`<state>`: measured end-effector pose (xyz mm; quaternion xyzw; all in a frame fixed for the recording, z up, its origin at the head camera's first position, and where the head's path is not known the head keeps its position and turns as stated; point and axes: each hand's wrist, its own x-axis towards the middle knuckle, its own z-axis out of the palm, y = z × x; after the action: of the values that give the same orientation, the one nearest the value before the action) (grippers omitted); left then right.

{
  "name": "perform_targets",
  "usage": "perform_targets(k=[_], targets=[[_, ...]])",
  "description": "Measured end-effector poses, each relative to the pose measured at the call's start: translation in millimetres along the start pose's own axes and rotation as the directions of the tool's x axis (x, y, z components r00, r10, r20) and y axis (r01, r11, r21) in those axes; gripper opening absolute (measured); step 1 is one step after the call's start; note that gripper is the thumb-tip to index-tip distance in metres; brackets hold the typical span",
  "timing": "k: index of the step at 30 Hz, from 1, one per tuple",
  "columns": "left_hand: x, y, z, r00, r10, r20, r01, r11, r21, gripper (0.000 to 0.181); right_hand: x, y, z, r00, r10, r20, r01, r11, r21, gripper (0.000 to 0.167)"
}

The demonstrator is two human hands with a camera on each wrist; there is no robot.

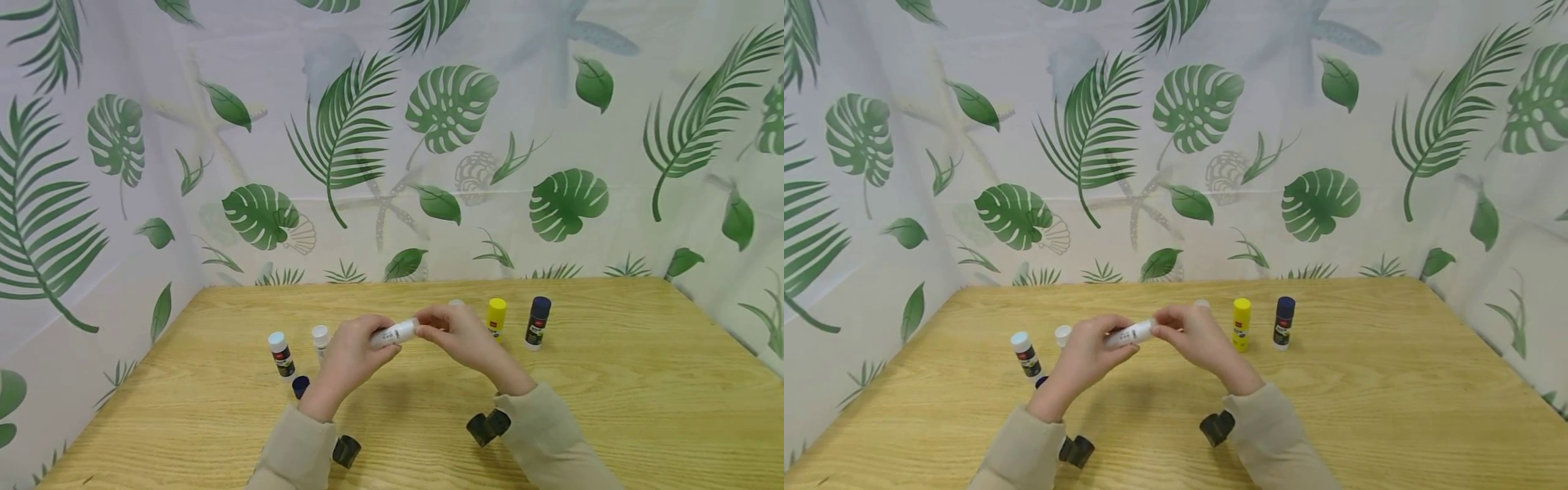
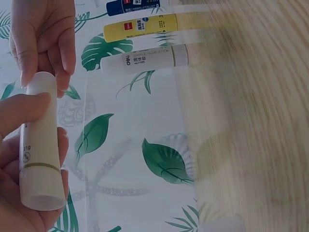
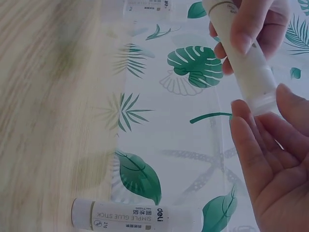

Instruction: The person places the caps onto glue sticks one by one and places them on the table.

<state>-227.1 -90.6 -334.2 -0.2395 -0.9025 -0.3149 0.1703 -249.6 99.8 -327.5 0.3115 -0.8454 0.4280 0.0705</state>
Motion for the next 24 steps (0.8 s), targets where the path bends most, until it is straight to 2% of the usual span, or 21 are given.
perform_targets(k=[4,14,24], targets=[[0.1,0.5,-0.5,1.000,-0.019,0.017,0.020,0.999,-0.040,0.020,0.5,0.3,0.1,1.000,0.004,-0.009,-0.004,1.000,0.006,0.024],[0.2,0.0,4.3,0.998,-0.014,0.054,0.022,0.989,-0.147,0.017,0.4,-1.6,2.0,0.999,0.017,-0.050,-0.014,0.997,0.070,0.027],[-0.8,2.2,5.1,0.997,-0.004,0.077,0.016,0.987,-0.158,0.020,0.0,-3.6,2.7,0.998,-0.006,-0.070,0.010,0.998,0.069,0.025]])
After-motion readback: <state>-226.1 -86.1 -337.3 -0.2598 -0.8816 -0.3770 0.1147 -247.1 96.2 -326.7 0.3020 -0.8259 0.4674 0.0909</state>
